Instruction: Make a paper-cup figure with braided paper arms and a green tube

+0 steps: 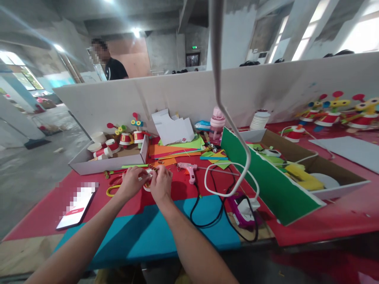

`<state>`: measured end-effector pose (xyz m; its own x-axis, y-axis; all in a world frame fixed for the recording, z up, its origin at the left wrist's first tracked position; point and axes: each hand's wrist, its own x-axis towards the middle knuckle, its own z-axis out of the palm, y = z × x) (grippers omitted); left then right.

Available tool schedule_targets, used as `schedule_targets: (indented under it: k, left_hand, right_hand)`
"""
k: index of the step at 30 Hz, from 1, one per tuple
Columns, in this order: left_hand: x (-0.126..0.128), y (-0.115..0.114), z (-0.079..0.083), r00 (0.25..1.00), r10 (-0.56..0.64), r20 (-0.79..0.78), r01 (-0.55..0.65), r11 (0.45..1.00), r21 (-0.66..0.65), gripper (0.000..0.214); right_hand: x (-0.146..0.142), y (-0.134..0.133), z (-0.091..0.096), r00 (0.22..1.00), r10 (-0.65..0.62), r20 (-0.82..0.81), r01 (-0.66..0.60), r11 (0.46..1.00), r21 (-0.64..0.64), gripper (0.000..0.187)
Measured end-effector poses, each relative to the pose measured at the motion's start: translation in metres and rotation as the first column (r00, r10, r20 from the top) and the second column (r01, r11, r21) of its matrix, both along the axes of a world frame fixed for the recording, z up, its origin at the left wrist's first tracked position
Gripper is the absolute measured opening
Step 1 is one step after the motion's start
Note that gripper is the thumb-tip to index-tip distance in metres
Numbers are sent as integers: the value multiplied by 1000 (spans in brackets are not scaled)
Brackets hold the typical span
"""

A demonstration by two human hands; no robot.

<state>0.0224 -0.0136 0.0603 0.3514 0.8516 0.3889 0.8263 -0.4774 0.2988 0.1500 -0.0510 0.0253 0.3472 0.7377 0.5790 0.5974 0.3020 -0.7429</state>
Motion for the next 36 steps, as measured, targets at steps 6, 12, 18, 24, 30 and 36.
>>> schedule_targets:
  k: [6,12,18,24,30,36]
  left_hand:
    - [2,4,6,999,-16,-37,13,997,-76,15]
    - [7,9,22,994,-23,-109,3,983,-184,20]
    - [11,3,21,987,-29,-160,-2,982,-188,25]
    - [3,-5,13,977,103,-187,-107,994,-9,24]
    - [1,-3,16,979,54,-199,-58,998,-16,25]
    - [4,5,29,982,15,-187,-53,978,-200,24]
  right_hand:
    - [1,1,-2,1000,18,-1,-18,1000,8,8]
    - [1,2,-5,1000,12,16,-12,1000,22,9]
    - [0,2,-4,1000,14,20,-15,1000,13,9]
    - [-2,0,-3,999,11,37,-12,1000,9,9]
    - [-2,-1,-1,999,2,41,-1,1000,-12,8]
    - [-2,1,-3,999,13,51,-13,1000,0,8]
